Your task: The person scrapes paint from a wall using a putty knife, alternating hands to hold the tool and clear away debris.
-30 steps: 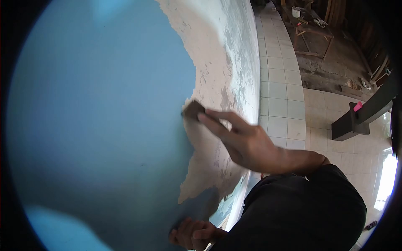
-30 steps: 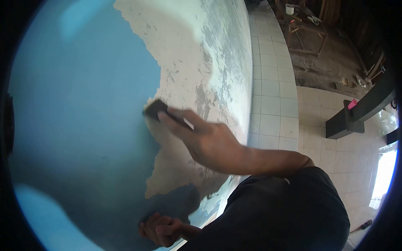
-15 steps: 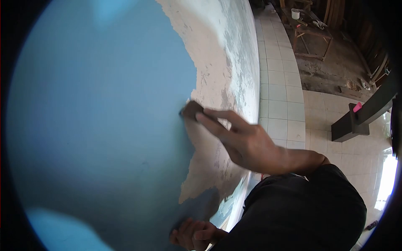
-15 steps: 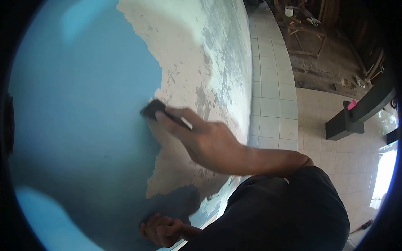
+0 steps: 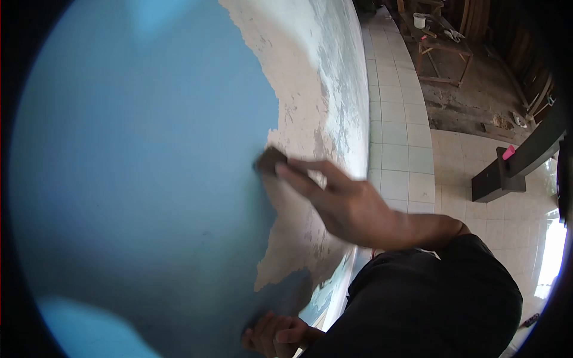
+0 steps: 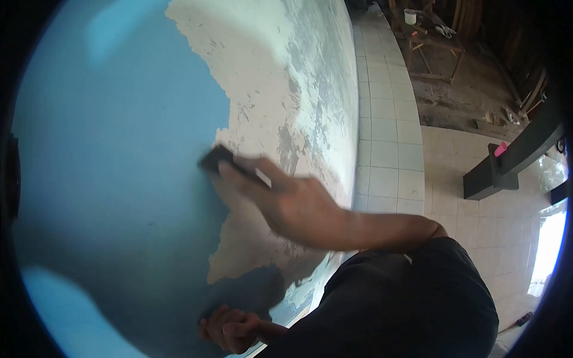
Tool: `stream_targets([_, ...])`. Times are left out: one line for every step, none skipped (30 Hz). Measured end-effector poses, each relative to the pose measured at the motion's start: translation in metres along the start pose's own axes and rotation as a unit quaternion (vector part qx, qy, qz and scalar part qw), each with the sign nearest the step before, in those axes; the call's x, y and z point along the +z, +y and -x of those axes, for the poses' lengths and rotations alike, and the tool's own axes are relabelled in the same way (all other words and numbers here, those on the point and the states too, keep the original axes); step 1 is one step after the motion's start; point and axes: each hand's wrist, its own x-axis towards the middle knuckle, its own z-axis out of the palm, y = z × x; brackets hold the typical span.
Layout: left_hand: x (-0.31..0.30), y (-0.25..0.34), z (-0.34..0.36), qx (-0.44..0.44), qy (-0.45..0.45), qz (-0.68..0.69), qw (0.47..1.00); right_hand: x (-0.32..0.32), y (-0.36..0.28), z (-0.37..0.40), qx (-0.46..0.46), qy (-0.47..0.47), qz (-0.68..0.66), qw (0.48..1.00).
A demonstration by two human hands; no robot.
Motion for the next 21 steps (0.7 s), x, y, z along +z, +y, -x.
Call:
stream_targets([0.002, 0.003, -0.001, -0.003, 0.004, -0.004, 1.0, -0.003, 0.004, -0.011, 0.047, 0.007, 0.013, 0.999])
stream_targets([0.002, 0.005, -0.002, -0.006, 0.007, -0.008, 1.0, -0.002, 0.013, -0.017, 0.042, 0.028, 0.02, 0.999])
stream_targets([0.004, 0.0, -0.004, 0.035, 0.031, 0.046, 0.998, 0.001, 0.019, -0.021, 0.033, 0.051, 0.028, 0.998])
stream_targets([0.011, -0.009, -0.007, 0.077, 0.062, 0.1, 0.99, -0.001, 0.012, -0.016, 0.034, 0.025, 0.01, 0.999])
stream_targets([0.018, -0.014, -0.009, 0.117, 0.091, 0.153, 0.977, -0.003, 0.004, -0.007, 0.035, -0.002, -0.005, 0.999])
stream_targets([0.021, -0.013, -0.011, 0.115, 0.093, 0.147, 0.978, 0.003, 0.004, -0.001, -0.021, 0.023, -0.015, 0.999])
stream_targets([0.021, -0.012, -0.012, 0.112, 0.093, 0.143, 0.979, 0.002, 0.008, -0.003, -0.002, 0.019, -0.016, 1.0])
stream_targets([0.019, -0.011, -0.012, 0.109, 0.088, 0.137, 0.981, -0.002, 0.011, -0.009, 0.02, 0.014, -0.018, 1.0])
stream_targets([0.013, -0.009, -0.008, 0.072, 0.06, 0.093, 0.991, -0.004, 0.012, -0.014, 0.044, 0.008, -0.023, 0.999])
stream_targets([0.006, -0.004, 0.0, 0.036, 0.033, 0.048, 0.998, -0.006, 0.012, -0.018, 0.046, 0.014, -0.011, 0.999])
stream_targets([0.002, -0.002, 0.004, -0.002, 0.012, 0.002, 1.0, -0.005, 0.01, -0.014, 0.042, 0.007, -0.013, 0.999])
stream_targets([-0.001, -0.005, 0.004, 0.009, 0.006, 0.005, 1.0, -0.003, 0.006, -0.007, 0.036, 0.003, -0.015, 0.999])
stream_targets([-0.001, -0.006, 0.003, 0.018, 0.004, 0.008, 1.0, -0.001, 0.004, -0.004, 0.028, -0.001, -0.015, 1.0])
stream_targets([0.001, -0.004, 0.001, 0.026, 0.001, 0.011, 1.0, 0.002, 0.004, -0.005, -0.013, 0.033, -0.006, 0.999])
stream_targets([0.009, -0.008, -0.001, 0.068, 0.052, 0.055, 0.995, 0.001, 0.009, -0.011, 0.008, 0.038, 0.008, 0.999])
stream_targets([0.02, -0.016, -0.005, 0.109, 0.099, 0.099, 0.984, -0.002, 0.015, -0.022, 0.032, 0.041, 0.019, 0.998])
stream_targets([0.024, -0.02, -0.008, 0.149, 0.143, 0.143, 0.968, -0.006, 0.019, -0.029, 0.057, 0.044, 0.031, 0.997])
stream_targets([0.022, -0.02, -0.009, 0.15, 0.137, 0.153, 0.967, -0.006, 0.02, -0.03, 0.067, 0.033, 0.006, 0.997])
stream_targets([0.024, -0.019, -0.01, 0.151, 0.137, 0.161, 0.966, -0.003, 0.017, -0.024, 0.045, 0.032, 0.0, 0.998])
stream_targets([0.027, -0.016, -0.012, 0.151, 0.14, 0.169, 0.964, 0.001, 0.013, -0.013, 0.021, 0.03, -0.004, 0.999])
stream_targets([0.029, -0.012, -0.015, 0.14, 0.143, 0.153, 0.968, 0.002, 0.011, -0.006, -0.001, 0.027, -0.006, 1.0])
